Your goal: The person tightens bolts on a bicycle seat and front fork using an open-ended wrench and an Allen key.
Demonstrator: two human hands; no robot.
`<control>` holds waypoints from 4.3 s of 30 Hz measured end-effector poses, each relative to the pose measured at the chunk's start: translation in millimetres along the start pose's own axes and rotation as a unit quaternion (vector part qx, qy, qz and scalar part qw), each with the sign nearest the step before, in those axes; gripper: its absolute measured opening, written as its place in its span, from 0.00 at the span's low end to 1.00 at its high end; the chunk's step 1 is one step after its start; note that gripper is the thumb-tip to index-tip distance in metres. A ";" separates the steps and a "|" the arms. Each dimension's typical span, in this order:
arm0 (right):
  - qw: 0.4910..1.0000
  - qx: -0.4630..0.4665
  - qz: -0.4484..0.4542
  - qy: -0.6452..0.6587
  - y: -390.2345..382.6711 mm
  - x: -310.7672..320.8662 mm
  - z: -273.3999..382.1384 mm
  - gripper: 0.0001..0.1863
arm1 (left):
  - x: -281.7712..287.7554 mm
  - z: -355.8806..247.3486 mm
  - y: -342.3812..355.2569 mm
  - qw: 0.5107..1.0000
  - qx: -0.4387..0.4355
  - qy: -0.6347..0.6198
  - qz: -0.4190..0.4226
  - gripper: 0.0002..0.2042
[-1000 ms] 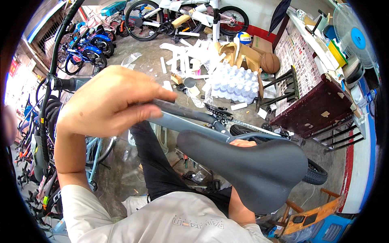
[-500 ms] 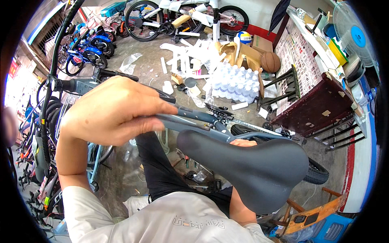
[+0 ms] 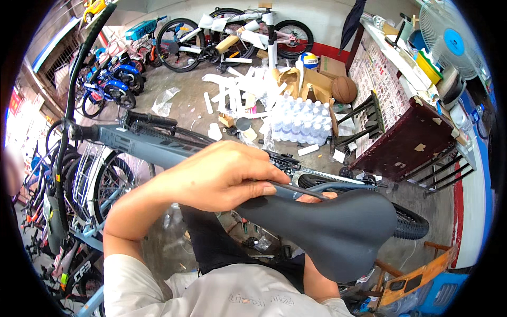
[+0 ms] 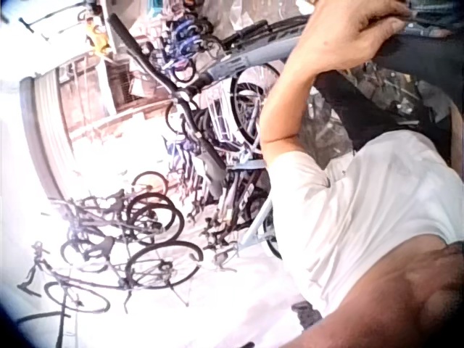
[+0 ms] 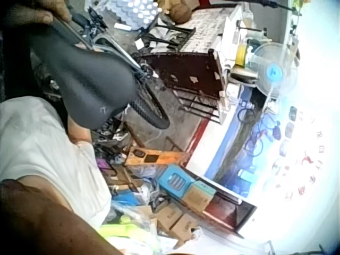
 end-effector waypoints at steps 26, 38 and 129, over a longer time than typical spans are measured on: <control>0.995 0.010 -0.092 -0.039 -5.4 -2.9 -38.6 0.17 | -37.9 14.4 83.3 0.949 -0.024 0.203 0.241 0.14; 0.993 -0.064 -0.072 -0.063 7.3 -8.6 -11.6 0.13 | -118.9 93.2 120.8 0.958 -0.204 0.189 0.071 0.10; 0.983 -0.154 -0.033 -0.092 8.2 -29.1 11.1 0.19 | -28.0 -18.8 87.0 0.859 -0.118 0.462 0.185 0.07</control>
Point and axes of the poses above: each hand's wrist, its own y-axis towards the middle knuckle, its own x-axis out of the back of the hand, z = x × y, the point moved 1 cm from there along y, towards the middle knuckle, and after that the axes turned 13 degrees about x, right-handed, at the moved point
